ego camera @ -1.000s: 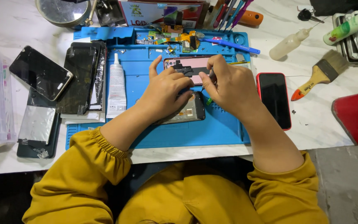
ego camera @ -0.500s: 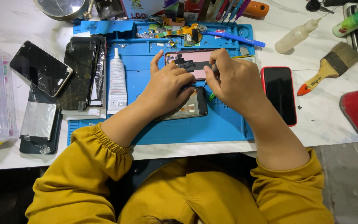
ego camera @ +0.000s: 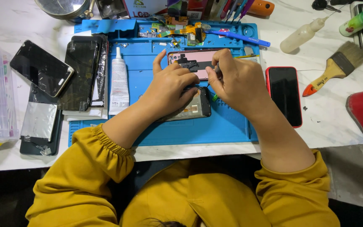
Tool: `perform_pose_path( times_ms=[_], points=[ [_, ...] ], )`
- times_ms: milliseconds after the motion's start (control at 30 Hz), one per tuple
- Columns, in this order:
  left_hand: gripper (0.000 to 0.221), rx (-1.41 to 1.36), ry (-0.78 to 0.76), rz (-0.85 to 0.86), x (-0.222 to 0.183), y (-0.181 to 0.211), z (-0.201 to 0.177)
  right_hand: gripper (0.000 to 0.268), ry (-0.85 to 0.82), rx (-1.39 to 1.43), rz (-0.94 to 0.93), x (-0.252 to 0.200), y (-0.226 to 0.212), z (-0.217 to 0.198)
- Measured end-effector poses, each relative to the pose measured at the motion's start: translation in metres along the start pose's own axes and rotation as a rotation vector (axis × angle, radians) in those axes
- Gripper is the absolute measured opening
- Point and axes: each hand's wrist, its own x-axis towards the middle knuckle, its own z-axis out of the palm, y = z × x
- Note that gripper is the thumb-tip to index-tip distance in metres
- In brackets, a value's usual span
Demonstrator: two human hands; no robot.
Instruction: Repairing a smartphone by prying and manipulating internal components on a repair bench
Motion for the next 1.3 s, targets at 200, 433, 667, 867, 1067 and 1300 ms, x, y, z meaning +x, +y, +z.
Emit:
perform_pose_path(
  times_ms=[200,433,667,867,1067,1300],
  points=[
    [0.013,-0.011,-0.010,-0.004,0.0002,0.0005,-0.0011,0.013,-0.002,0.011,0.014,-0.0010,-0.0010,0.0001],
    [0.014,-0.007,-0.009,0.001,-0.0005,-0.0005,-0.0003,0.016,-0.010,0.096,0.015,0.0018,-0.0007,-0.0040],
    [0.014,0.002,-0.006,0.008,-0.0003,-0.0007,-0.0002,0.017,0.008,0.072,-0.024,0.0013,-0.0012,-0.0015],
    [0.014,-0.009,-0.004,0.011,-0.0005,-0.0014,0.0020,0.017,-0.005,0.090,-0.012,-0.0003,-0.0025,-0.0018],
    [0.014,-0.011,-0.012,0.008,-0.0004,-0.0020,0.0013,0.019,-0.034,0.141,0.002,-0.0001,-0.0022,-0.0047],
    [0.016,0.005,0.001,0.004,-0.0014,-0.0048,0.0054,0.018,-0.022,0.128,-0.017,-0.0011,-0.0012,0.0024]
  ],
)
